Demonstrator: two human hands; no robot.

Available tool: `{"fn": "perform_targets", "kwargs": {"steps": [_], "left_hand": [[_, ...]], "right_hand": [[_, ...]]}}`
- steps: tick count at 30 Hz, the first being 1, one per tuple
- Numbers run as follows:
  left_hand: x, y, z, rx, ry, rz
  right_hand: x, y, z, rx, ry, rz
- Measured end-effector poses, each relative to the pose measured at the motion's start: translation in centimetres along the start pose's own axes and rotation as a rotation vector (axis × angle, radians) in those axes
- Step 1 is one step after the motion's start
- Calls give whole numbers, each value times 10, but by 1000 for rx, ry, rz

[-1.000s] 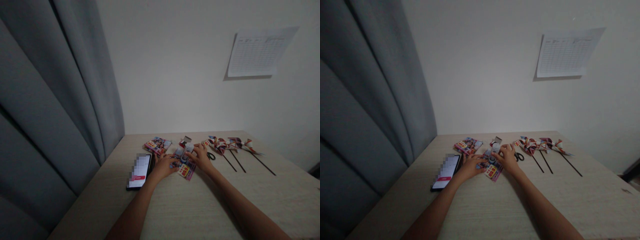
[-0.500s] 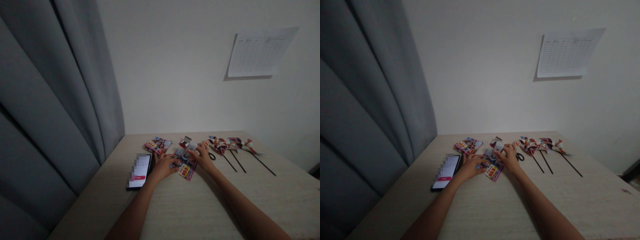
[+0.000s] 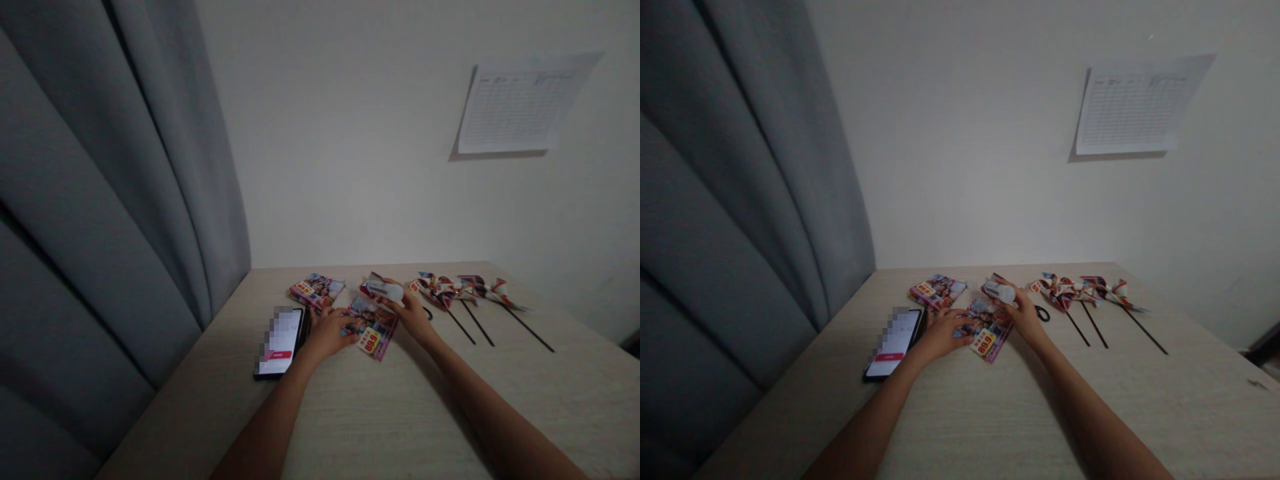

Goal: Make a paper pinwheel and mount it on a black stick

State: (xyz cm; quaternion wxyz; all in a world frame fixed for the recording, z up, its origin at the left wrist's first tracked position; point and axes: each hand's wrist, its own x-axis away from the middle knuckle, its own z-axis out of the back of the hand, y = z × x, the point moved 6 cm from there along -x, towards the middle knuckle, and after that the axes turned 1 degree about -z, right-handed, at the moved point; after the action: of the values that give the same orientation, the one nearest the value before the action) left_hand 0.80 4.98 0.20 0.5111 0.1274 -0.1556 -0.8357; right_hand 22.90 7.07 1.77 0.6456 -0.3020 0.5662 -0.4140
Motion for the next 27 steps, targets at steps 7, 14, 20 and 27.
{"fn": "perform_targets", "kwargs": {"steps": [7, 14, 20, 27], "left_hand": [[-1, -2, -3, -14, 16, -5], [0, 0, 0, -20, 5, 7], [1, 3, 2, -9, -14, 3], [1, 1, 1, -18, -28, 6]], "right_hand": [[4, -1, -2, -115, -27, -181], [7, 3, 0, -273, -51, -273], [1, 9, 13, -162, 86, -260], [-4, 19, 26, 5, 164, -184]]}}
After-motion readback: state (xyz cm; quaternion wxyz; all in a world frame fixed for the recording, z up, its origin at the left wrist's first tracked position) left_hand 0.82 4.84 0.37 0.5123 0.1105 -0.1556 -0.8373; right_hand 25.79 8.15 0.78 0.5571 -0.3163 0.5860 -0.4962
